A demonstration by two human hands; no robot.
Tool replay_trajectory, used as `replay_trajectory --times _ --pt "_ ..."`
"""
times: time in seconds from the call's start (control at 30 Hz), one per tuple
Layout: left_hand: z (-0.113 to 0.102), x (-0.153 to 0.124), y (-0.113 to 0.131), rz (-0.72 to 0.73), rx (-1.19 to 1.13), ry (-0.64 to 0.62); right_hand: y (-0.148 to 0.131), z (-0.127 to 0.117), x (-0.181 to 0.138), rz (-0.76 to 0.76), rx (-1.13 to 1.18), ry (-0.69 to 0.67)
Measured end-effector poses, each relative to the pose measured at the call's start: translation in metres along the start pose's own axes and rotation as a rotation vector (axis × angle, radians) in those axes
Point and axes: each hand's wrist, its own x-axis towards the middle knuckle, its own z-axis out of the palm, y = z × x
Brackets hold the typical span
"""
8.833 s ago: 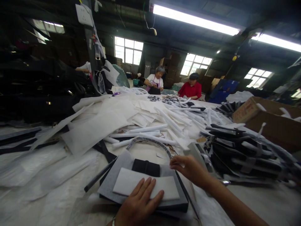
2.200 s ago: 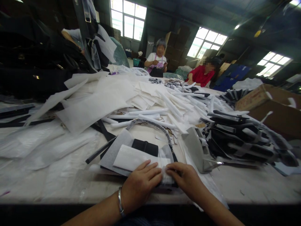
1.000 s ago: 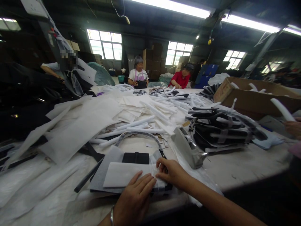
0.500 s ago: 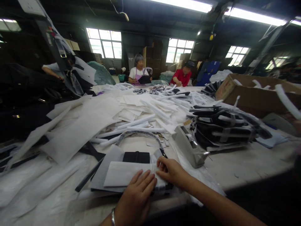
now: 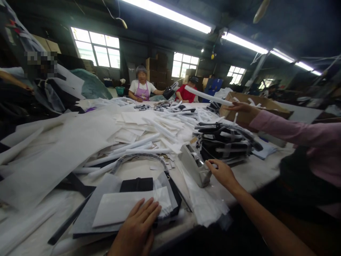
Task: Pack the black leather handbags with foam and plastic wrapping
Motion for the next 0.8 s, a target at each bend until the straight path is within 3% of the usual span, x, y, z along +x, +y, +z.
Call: replay_trajectory --times 0.13,0.27,0.5,0.7,0.8 --pt "0.001 0.002 -0.004 0.055 0.108 0.064 0.012 0.008 0.008 0.165 0.114 -0.124" --pt "0.004 0.001 -0.007 0.078 0.146 0.074 0.011 0.017 0.008 0.288 0.271 -0.151" --pt "0.011 -0.004 -0.011 0.102 0.159 0.089 -0.007 0.002 -0.001 0.339 0.523 -0.05" --pt "0.021 -0.003 -0.021 0.189 0.178 0.242 -0.01 -0.019 -0.038 0.361 0.719 0.03" --pt "0.018 -0.001 -0.02 0.172 0.2 0.193 -0.003 -0.016 -0.058 0.428 0.794 0.013"
